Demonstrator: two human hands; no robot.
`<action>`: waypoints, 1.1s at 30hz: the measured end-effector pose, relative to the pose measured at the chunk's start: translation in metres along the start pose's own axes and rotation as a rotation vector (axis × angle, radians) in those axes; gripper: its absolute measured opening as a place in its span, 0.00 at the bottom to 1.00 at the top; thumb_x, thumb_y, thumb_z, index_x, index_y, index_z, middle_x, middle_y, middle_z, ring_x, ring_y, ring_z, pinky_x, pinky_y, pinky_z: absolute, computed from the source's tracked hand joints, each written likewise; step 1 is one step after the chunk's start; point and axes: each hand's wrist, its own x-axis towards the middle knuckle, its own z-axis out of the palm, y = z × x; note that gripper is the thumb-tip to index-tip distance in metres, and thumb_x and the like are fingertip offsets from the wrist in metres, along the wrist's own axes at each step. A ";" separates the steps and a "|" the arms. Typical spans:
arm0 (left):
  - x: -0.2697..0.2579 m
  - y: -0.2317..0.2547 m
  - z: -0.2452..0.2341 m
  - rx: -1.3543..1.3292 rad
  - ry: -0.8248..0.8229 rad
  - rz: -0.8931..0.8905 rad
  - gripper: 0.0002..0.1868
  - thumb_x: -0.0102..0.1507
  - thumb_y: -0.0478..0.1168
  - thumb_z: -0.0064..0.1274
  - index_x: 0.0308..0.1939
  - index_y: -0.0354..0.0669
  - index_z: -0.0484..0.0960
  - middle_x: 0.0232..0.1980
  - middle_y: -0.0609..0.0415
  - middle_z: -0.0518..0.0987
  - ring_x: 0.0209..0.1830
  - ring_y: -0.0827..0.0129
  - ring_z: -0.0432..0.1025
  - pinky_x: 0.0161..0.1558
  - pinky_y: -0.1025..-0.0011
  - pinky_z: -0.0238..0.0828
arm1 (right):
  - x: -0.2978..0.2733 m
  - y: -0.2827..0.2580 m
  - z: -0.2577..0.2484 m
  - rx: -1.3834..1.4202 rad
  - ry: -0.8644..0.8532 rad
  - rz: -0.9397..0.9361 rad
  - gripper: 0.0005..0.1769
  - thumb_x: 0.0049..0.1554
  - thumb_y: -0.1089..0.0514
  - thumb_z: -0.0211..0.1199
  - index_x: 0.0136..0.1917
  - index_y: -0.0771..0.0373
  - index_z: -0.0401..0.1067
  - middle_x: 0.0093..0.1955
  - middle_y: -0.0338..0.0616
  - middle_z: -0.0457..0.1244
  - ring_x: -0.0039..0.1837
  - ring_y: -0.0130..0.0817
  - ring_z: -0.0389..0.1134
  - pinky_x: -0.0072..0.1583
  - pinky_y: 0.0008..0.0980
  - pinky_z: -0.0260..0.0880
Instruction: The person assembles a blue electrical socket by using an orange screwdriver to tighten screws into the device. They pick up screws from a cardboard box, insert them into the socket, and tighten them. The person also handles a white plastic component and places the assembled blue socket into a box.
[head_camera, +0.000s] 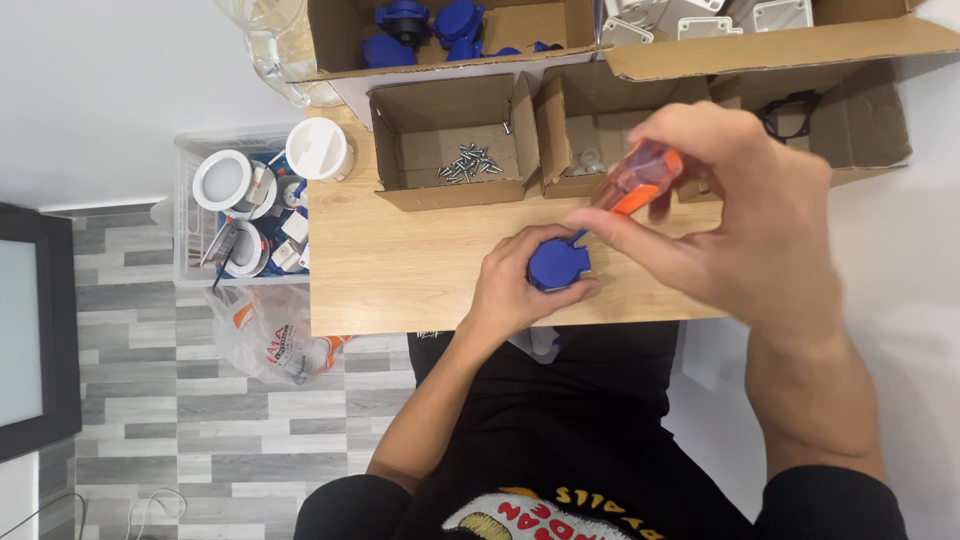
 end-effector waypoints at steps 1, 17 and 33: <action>-0.002 0.001 0.002 -0.001 -0.001 -0.002 0.33 0.55 0.56 0.77 0.59 0.51 0.82 0.59 0.61 0.87 0.57 0.66 0.84 0.63 0.67 0.76 | -0.006 0.003 0.006 0.000 -0.001 0.001 0.37 0.60 0.57 0.91 0.67 0.73 0.68 0.57 0.55 0.70 0.50 0.35 0.72 0.58 0.29 0.77; -0.001 -0.008 -0.001 0.142 0.008 0.085 0.30 0.58 0.62 0.71 0.56 0.53 0.82 0.56 0.63 0.88 0.53 0.67 0.84 0.62 0.63 0.73 | 0.005 0.015 -0.029 0.267 -0.468 0.095 0.24 0.64 0.70 0.60 0.71 0.55 0.66 0.73 0.42 0.71 0.67 0.31 0.81 0.68 0.28 0.83; 0.009 0.006 -0.015 0.118 0.040 0.165 0.27 0.63 0.56 0.72 0.56 0.45 0.82 0.55 0.57 0.88 0.55 0.64 0.85 0.59 0.66 0.72 | -0.053 0.061 -0.053 0.796 -0.432 1.086 0.33 0.59 0.48 0.62 0.67 0.72 0.87 0.77 0.61 0.80 0.79 0.54 0.83 0.65 0.63 0.93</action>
